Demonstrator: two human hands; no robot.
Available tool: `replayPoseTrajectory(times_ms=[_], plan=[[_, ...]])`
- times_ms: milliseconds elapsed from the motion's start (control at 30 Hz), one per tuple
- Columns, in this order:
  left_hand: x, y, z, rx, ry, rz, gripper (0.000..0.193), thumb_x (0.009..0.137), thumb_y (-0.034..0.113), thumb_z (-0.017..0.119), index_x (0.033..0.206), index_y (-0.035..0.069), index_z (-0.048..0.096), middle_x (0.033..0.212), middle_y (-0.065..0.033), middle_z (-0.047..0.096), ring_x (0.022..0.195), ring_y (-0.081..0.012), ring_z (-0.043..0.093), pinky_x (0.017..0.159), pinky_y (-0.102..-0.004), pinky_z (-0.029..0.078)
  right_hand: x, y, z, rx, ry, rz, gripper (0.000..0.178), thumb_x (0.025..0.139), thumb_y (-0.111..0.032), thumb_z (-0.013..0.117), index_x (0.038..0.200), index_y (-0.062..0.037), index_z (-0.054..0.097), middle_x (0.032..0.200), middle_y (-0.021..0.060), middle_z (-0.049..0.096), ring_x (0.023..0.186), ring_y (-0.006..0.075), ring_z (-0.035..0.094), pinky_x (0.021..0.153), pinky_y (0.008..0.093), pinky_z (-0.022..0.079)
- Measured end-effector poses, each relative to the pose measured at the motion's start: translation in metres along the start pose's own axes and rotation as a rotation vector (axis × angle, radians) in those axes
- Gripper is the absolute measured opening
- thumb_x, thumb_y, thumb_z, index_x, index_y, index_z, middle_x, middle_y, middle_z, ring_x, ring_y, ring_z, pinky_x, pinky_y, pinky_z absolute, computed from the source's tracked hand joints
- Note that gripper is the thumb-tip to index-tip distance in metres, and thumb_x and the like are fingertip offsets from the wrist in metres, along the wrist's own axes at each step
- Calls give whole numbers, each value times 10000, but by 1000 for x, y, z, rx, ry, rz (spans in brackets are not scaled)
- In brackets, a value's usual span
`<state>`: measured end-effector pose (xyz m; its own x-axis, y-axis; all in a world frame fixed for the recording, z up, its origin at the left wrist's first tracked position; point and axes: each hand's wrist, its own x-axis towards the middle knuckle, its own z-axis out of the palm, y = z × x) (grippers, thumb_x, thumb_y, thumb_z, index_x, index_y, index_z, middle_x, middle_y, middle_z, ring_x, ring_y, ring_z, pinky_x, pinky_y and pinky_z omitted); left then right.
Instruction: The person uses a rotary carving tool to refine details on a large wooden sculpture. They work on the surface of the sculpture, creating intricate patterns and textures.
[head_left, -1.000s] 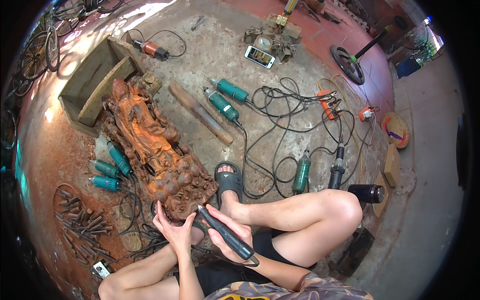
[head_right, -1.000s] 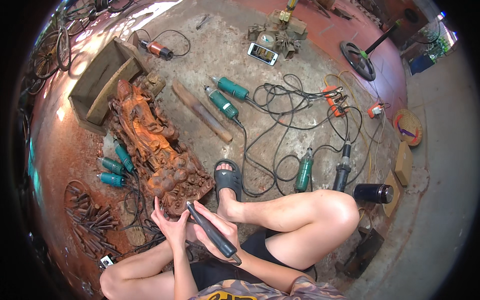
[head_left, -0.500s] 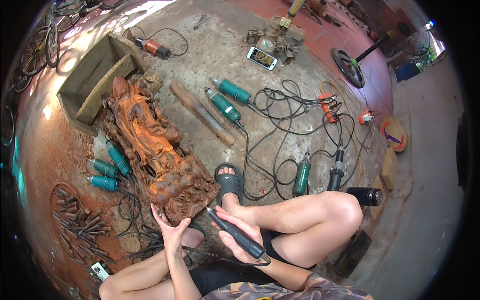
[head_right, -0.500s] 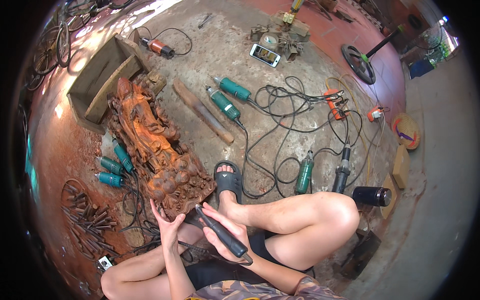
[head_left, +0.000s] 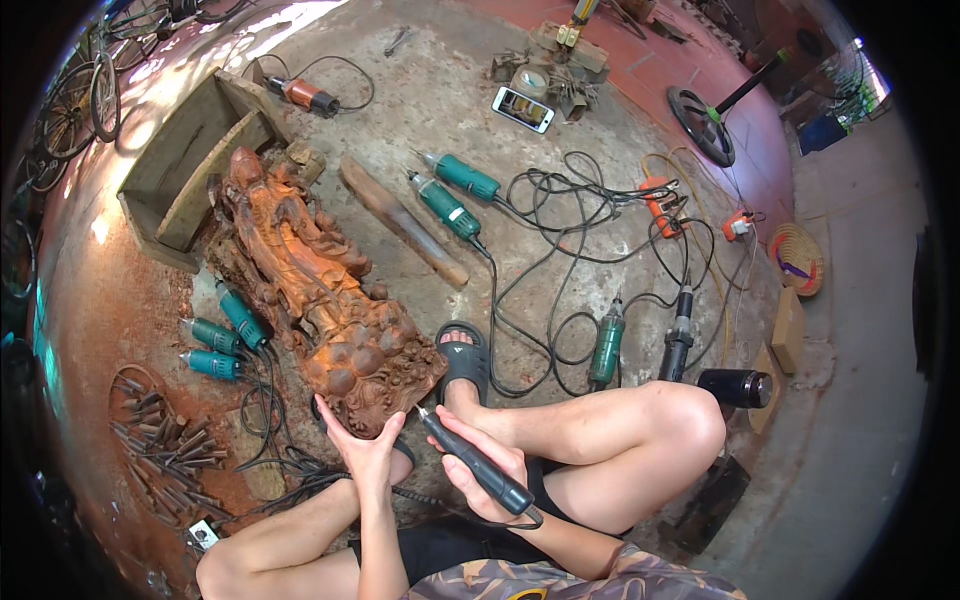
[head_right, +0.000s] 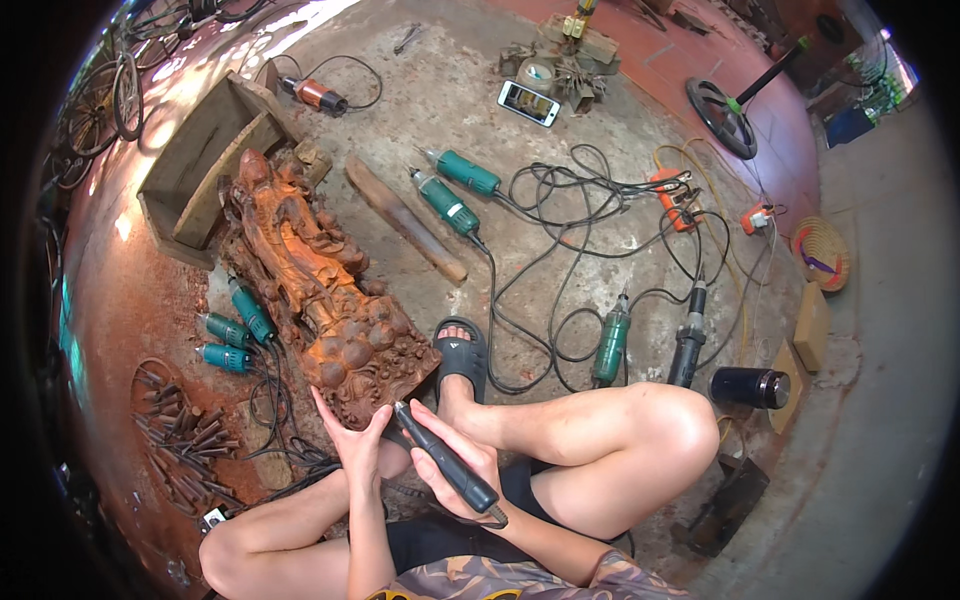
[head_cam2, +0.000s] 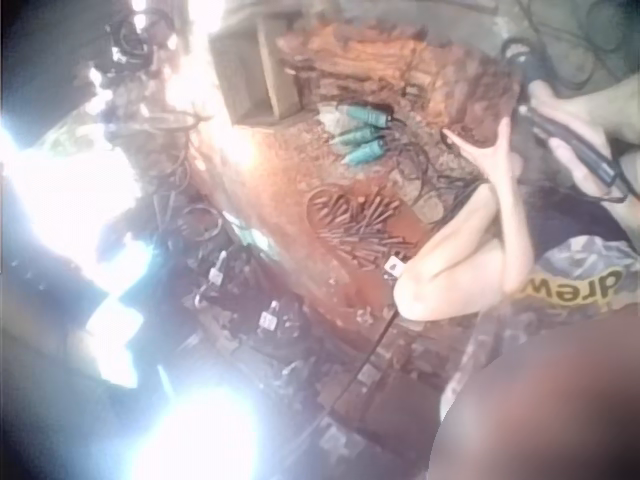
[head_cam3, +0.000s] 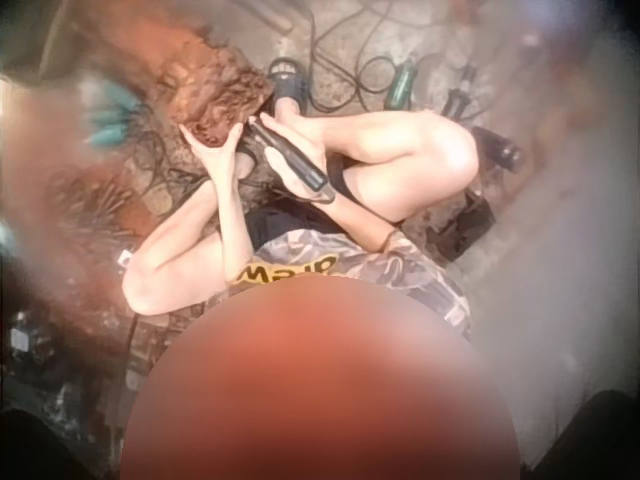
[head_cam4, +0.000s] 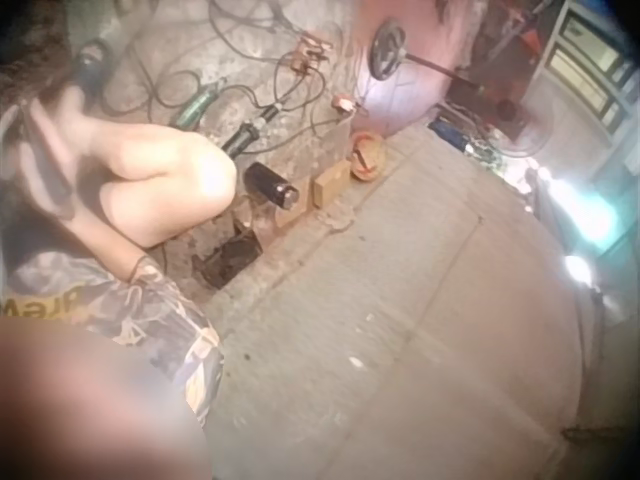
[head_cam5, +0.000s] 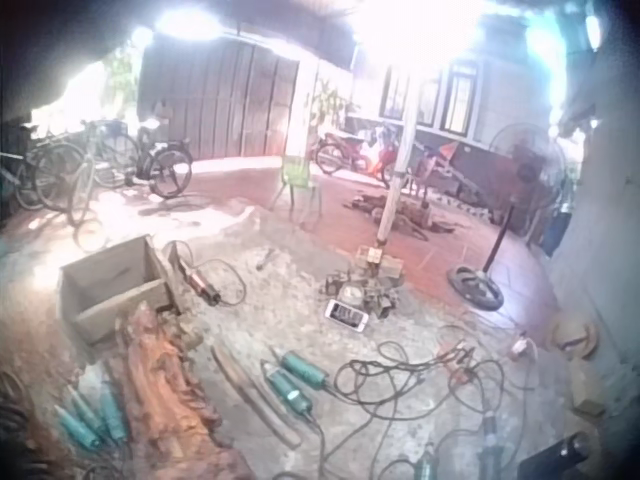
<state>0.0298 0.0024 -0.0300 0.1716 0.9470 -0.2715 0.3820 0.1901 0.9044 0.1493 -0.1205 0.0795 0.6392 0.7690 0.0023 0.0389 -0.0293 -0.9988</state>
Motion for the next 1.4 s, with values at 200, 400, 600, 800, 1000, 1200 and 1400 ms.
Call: replayPoseTrajectory(times_ms=[200,400,600,800,1000,1200,1400], plan=[[-42,30,-32,-92,119,-97,825,921,170,763,1579,25,287,1561,-188,396,1368,-270,467,1145,-405,377,5,-14,4,-149,-58,-70,490,870,-11,741,1329,100,611,1376,277,628,1202,341,689,1021,381,540],[-72,38,-19,-968,-658,-777,675,1103,532,346,1448,-27,497,1457,-206,560,1281,-268,577,1129,-423,423,0,3,10,-294,-199,-63,511,853,-68,762,1282,161,605,1305,391,615,1172,457,680,983,465,560],[-40,54,-20,-922,-703,-703,598,1108,429,392,1358,-93,544,1496,-239,510,1206,-243,612,1058,-382,482,8,19,26,-314,-281,-4,517,845,-88,770,1279,149,617,1322,379,612,1158,455,688,966,451,571],[-17,51,-21,-837,-626,-678,584,1106,407,352,1232,-93,628,1610,-276,359,1126,-186,628,1047,-327,464,20,26,42,-296,-300,-2,491,816,-25,761,1261,138,634,1300,358,633,1197,446,670,985,463,575],[-13,47,-22,-820,-699,-629,565,1118,384,329,1230,-87,620,1556,-300,367,1106,-183,638,1078,-332,438,24,32,43,-328,-252,12,469,828,-53,754,1239,145,642,1232,368,662,1132,451,701,935,455,600],[-10,49,-21,-816,-675,-683,557,1135,361,386,1570,12,401,1143,-95,668,1069,-141,610,1005,-292,466,27,44,40,-342,-294,-79,465,841,-62,747,1236,158,638,1213,371,668,1134,441,703,936,448,599],[-8,55,-18,-816,-665,-737,572,1133,381,393,1566,6,405,1140,-95,666,1087,-145,612,1012,-299,466,31,29,40,-362,-281,64,471,844,-62,742,1243,163,631,1227,378,658,1146,443,696,944,452,596]])
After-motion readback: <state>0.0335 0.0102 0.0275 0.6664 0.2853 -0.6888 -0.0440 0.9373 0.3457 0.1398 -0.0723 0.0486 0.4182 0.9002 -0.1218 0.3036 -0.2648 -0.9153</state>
